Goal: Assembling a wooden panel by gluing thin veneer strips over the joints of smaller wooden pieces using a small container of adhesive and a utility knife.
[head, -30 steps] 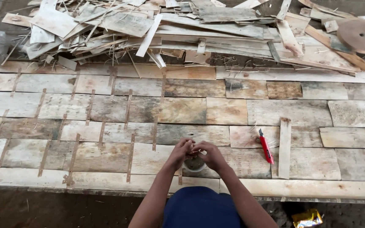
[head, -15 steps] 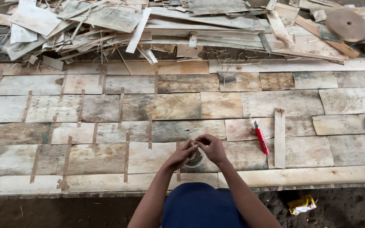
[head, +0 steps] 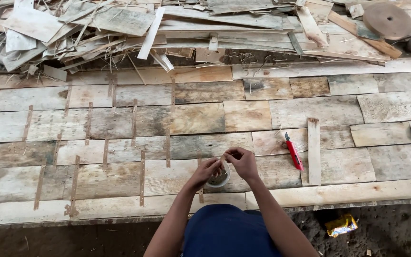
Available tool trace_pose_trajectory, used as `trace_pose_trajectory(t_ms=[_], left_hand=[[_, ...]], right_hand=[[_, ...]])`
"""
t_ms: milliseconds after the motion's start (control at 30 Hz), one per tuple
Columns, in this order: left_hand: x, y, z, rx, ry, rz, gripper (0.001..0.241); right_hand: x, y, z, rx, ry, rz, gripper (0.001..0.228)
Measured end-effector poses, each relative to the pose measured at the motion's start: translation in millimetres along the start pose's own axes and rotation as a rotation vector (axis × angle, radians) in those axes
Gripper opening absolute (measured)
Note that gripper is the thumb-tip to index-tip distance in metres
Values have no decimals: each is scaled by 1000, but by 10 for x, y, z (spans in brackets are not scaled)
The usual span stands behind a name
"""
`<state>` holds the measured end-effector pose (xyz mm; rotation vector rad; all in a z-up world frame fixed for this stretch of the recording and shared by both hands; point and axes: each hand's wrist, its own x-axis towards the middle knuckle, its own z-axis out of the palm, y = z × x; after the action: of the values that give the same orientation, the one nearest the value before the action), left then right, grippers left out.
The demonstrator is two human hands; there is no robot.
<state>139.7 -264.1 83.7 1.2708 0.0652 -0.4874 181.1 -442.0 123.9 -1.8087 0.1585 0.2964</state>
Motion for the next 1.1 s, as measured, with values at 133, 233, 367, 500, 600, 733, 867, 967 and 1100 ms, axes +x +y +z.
trace_pose_trajectory(t_ms=[133,233,367,500,600,733,867,967,1100], left_hand=[[10,-84,-39,53,-4,16,32],[-46,-2,-19,73,-11,-3,32],[-72,-9,-29,89,-15,-28,30],[-106,76,6,99,-24,-46,33],[66,-201,-142,99,3,-34,33],[155,-234,-188,98,56,18,33],[203,-320,-203,146,77,39,33],[208,-276,-168,162,99,52,32],[135,-151,-65,171,104,71,30]], right_hand=[[80,44,-61,-11,22,-8,14],[136,71,-129,-13,58,-1,12],[214,97,-237,19,117,10,14],[240,63,-211,140,146,32,15],[123,-224,-92,357,179,85,22],[201,164,50,393,16,253,39],[72,93,237,275,-107,352,31],[79,88,271,183,-87,298,32],[70,47,239,158,-60,230,27]])
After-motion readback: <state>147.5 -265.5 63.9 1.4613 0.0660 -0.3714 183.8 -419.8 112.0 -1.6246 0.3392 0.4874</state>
